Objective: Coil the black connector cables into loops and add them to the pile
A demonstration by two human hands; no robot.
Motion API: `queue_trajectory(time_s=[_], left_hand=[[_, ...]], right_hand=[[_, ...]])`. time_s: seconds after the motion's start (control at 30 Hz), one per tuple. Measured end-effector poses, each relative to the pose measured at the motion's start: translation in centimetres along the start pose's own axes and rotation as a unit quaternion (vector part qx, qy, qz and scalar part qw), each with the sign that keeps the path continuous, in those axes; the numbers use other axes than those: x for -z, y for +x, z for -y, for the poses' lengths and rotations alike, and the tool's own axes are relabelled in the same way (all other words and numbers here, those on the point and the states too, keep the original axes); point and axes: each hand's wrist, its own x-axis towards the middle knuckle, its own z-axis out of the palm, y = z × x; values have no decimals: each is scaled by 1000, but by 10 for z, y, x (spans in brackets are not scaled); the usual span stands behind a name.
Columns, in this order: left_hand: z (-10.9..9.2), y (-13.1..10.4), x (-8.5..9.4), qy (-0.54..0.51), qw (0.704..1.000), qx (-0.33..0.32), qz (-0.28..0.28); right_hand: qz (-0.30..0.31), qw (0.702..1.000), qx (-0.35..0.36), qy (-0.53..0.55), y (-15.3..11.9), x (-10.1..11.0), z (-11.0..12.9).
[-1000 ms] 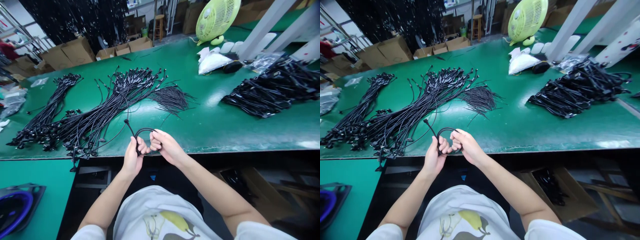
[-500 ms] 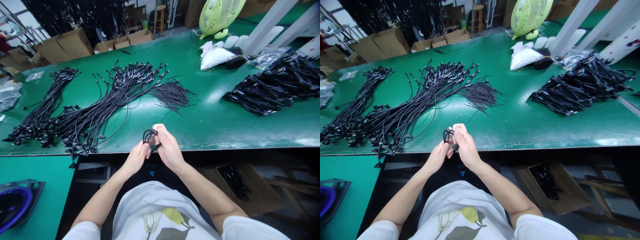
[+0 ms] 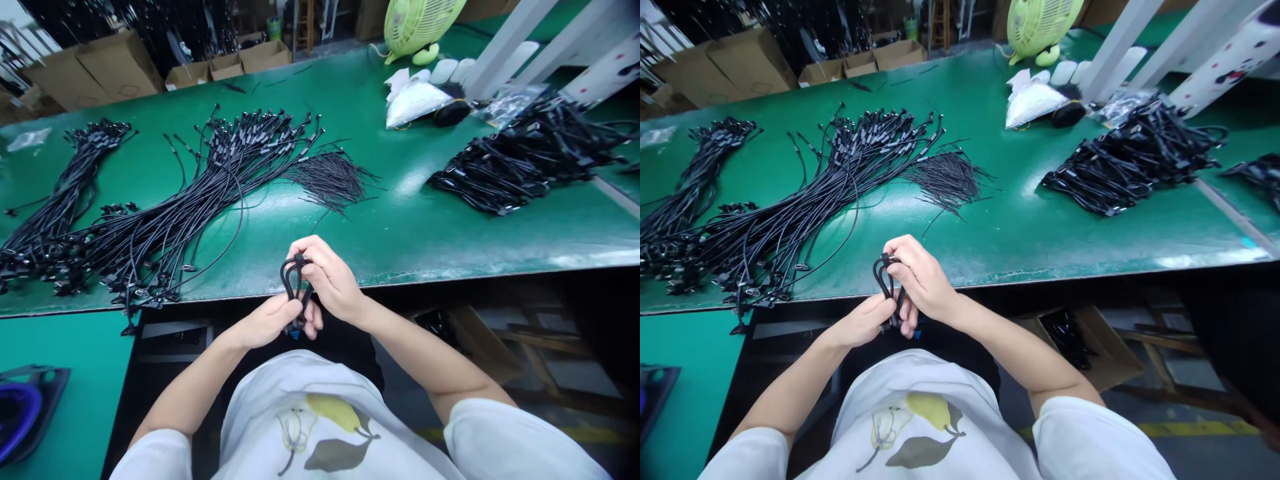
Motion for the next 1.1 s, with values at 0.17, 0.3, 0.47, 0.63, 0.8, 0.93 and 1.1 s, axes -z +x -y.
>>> queue_trajectory(time_s=[0.17,0.3,0.47,0.63,0.8,0.93,1.1], left_hand=[[2,4,-8,-102,990,68,-75],[-4,5,-2,-34,990,116,-79],[-11,-2,5,-39,990,129,-48],[-12,-7,8,57,987,145,-32],[-1,-8,5,474,879,37,-47],[4,-5,5,641,763,-77,-16],[-14,1,7,520,854,9,37]], right_hand=[[99,960,149,-214,16,18,-4],[308,833,246,-387,15,20,-4],[319,748,334,-477,7,28,8],[383,778,256,-427,0,31,5],[505,830,-105,-213,9,32,-5],[605,750,-266,8,21,34,-4],[502,815,-94,-274,-1,28,3]])
